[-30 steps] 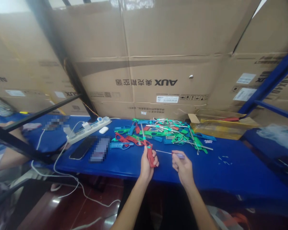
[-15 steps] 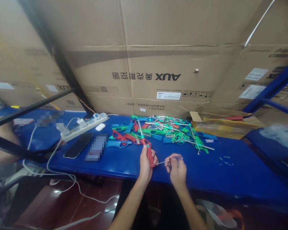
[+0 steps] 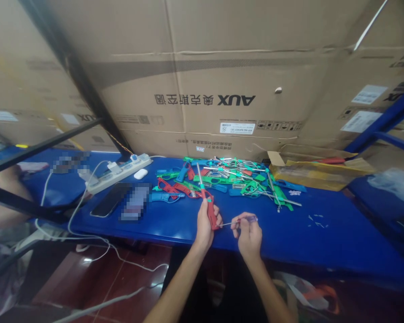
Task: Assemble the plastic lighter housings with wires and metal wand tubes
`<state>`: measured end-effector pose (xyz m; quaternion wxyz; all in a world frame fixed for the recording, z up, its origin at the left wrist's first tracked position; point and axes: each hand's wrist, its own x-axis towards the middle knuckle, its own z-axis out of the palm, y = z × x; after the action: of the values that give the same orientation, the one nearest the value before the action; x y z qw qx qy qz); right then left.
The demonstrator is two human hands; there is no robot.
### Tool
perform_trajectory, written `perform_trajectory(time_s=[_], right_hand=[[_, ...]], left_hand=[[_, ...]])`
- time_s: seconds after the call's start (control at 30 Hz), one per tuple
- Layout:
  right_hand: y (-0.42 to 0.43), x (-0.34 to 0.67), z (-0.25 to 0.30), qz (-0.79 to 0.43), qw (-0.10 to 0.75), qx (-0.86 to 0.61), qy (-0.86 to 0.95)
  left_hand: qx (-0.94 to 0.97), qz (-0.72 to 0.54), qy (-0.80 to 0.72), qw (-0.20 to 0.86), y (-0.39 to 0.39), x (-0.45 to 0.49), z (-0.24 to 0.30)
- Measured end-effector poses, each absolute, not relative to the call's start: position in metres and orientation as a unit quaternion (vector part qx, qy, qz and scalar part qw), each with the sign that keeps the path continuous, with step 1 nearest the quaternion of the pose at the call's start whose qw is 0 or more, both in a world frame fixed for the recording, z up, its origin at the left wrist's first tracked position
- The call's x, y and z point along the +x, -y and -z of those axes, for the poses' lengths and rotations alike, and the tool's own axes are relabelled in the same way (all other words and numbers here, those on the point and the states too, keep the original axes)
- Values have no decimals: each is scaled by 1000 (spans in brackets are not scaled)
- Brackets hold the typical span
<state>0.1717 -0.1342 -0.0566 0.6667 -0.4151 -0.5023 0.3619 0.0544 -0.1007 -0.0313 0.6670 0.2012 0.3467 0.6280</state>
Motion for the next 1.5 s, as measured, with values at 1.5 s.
perform_trajectory(time_s=[1.5], right_hand=[[134, 170, 52, -226, 633, -451, 587]], left_hand=[[250, -605, -387, 649, 103, 56, 31]])
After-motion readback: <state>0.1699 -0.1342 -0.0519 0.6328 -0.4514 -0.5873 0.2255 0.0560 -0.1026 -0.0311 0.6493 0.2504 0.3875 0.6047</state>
